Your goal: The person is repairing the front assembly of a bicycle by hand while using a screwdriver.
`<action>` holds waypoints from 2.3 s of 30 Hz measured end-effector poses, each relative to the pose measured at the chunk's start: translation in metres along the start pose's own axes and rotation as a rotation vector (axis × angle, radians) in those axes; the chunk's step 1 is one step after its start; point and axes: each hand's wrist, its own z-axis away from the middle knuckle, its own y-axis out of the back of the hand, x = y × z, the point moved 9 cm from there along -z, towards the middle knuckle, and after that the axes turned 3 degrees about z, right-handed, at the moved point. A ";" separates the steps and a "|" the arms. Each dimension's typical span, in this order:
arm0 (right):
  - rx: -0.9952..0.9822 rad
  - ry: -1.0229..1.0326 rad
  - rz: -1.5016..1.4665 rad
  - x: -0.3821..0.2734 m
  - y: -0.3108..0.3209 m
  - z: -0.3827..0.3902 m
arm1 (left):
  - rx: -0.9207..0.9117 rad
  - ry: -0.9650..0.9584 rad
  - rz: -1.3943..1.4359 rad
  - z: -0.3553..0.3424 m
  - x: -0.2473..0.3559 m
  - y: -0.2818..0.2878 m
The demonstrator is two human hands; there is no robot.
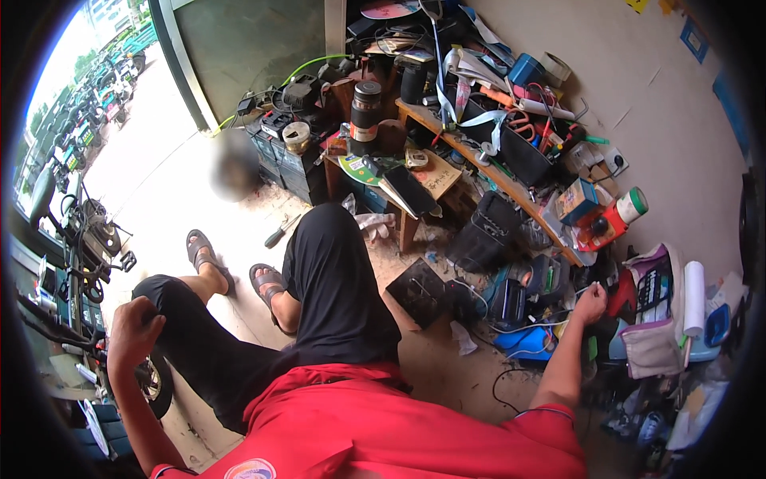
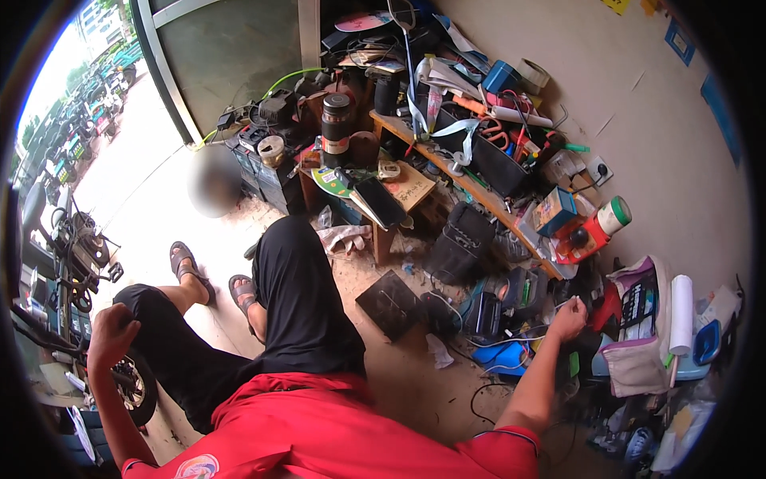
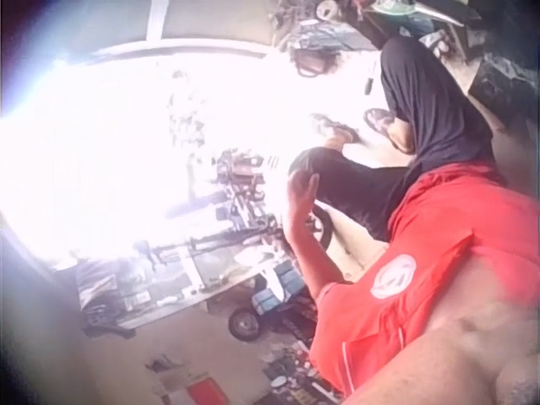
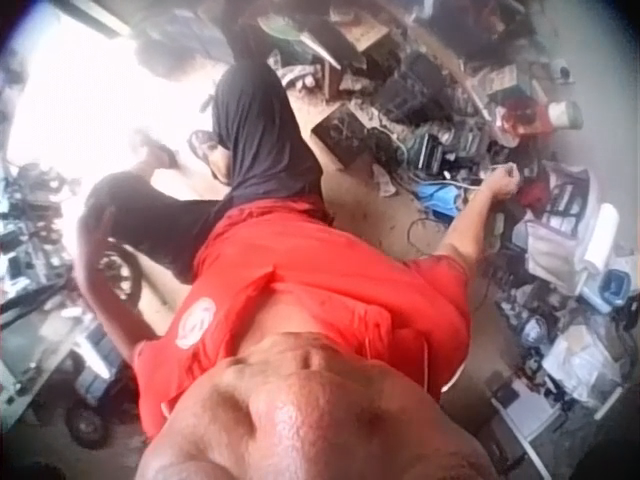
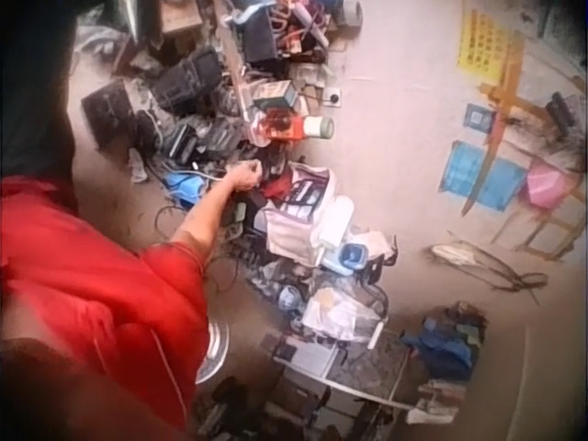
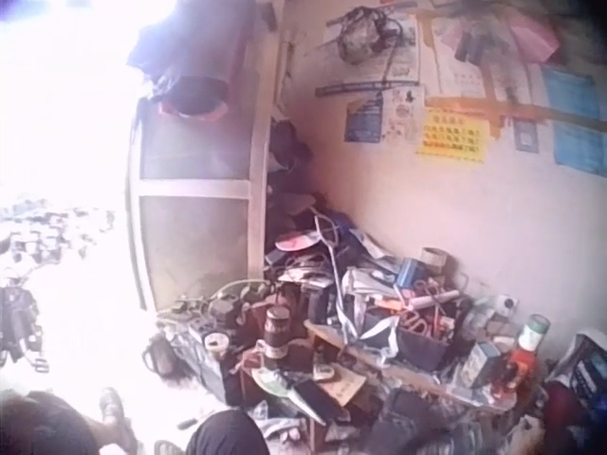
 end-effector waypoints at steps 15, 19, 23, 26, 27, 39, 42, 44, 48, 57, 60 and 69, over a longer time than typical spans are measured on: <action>-0.159 0.138 -1.545 -0.368 0.173 0.099 | 0.048 -0.094 0.079 0.033 0.012 0.011; -0.535 0.167 -1.737 -0.503 0.156 0.186 | 0.035 -0.027 0.146 0.058 -0.023 0.022; -0.749 0.413 -1.727 -0.629 0.178 0.303 | 0.025 0.070 0.193 0.101 -0.065 0.049; -1.085 0.507 -1.752 -0.706 0.202 0.400 | 0.057 0.101 0.149 0.130 -0.099 0.061; -1.211 0.505 -1.760 -0.729 0.215 0.436 | 0.067 0.135 0.153 0.140 -0.110 0.066; -1.714 2.061 -1.719 -0.762 0.457 0.767 | 0.648 -0.146 0.085 0.177 -0.172 0.115; -1.898 1.992 -1.716 -0.754 0.493 0.798 | 0.753 -0.197 0.065 0.178 -0.164 0.132; -1.759 2.121 -1.748 -0.752 0.514 0.805 | 0.760 -0.002 0.228 0.178 -0.186 0.140; -1.971 1.990 -1.705 -0.768 0.512 0.836 | 0.905 0.197 0.463 0.175 -0.229 0.146; -2.310 1.928 -1.544 -0.820 0.503 0.925 | 0.913 0.276 0.726 0.137 -0.306 0.165; -2.240 2.032 -1.438 -0.833 0.506 0.949 | 0.984 0.251 0.826 0.135 -0.323 0.161; -2.404 2.340 -1.110 -0.856 0.508 1.003 | 1.157 0.531 0.841 0.168 -0.374 0.179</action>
